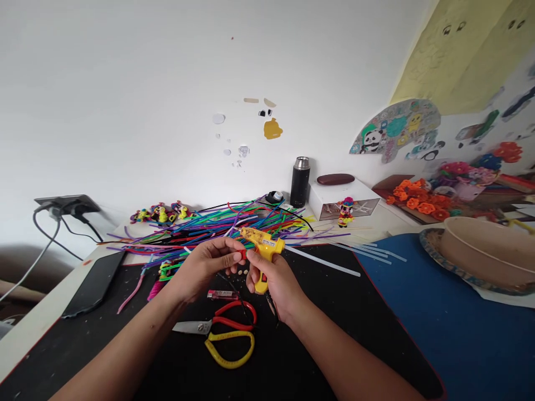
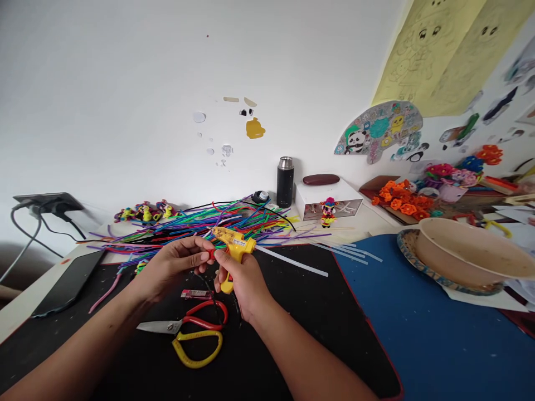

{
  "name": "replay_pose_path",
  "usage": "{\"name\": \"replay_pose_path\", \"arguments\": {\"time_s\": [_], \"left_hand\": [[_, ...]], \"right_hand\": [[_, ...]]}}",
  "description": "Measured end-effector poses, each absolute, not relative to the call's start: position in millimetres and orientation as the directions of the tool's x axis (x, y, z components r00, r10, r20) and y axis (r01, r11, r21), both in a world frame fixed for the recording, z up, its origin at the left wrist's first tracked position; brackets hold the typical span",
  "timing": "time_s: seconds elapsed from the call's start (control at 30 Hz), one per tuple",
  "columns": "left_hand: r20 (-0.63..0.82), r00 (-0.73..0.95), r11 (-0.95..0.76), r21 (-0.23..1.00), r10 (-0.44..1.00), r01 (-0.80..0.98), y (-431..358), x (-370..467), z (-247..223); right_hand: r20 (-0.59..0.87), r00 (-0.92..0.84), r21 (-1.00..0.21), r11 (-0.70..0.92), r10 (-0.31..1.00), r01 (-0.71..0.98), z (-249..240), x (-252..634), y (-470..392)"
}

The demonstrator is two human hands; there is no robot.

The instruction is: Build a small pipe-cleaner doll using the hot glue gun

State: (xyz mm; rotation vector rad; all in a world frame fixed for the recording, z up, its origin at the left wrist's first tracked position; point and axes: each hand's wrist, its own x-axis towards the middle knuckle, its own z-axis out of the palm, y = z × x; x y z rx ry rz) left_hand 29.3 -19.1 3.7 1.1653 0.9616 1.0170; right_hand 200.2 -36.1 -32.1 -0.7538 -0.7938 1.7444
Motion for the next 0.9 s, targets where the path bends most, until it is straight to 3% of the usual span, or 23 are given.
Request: {"name": "replay_pose_path", "arguments": {"time_s": [0.53, 0.9], "left_hand": [[-0.132, 0.302, 0.193, 0.964, 0.944, -0.182, -17.1, 33.0, -1.2], [-0.056, 0.286, 0.086, 0.992, 0.957, -0.095, -19.8, 33.9, -1.7]], "right_hand": [[-0.099, -0.183, -0.834, -0.181, 0.978, -0.522, -28.1, 202.1, -34.8], [-0.112, -0.182, -0.876, -0.184, 0.977, -0.445, -29.6, 199.0, -36.7]]}}
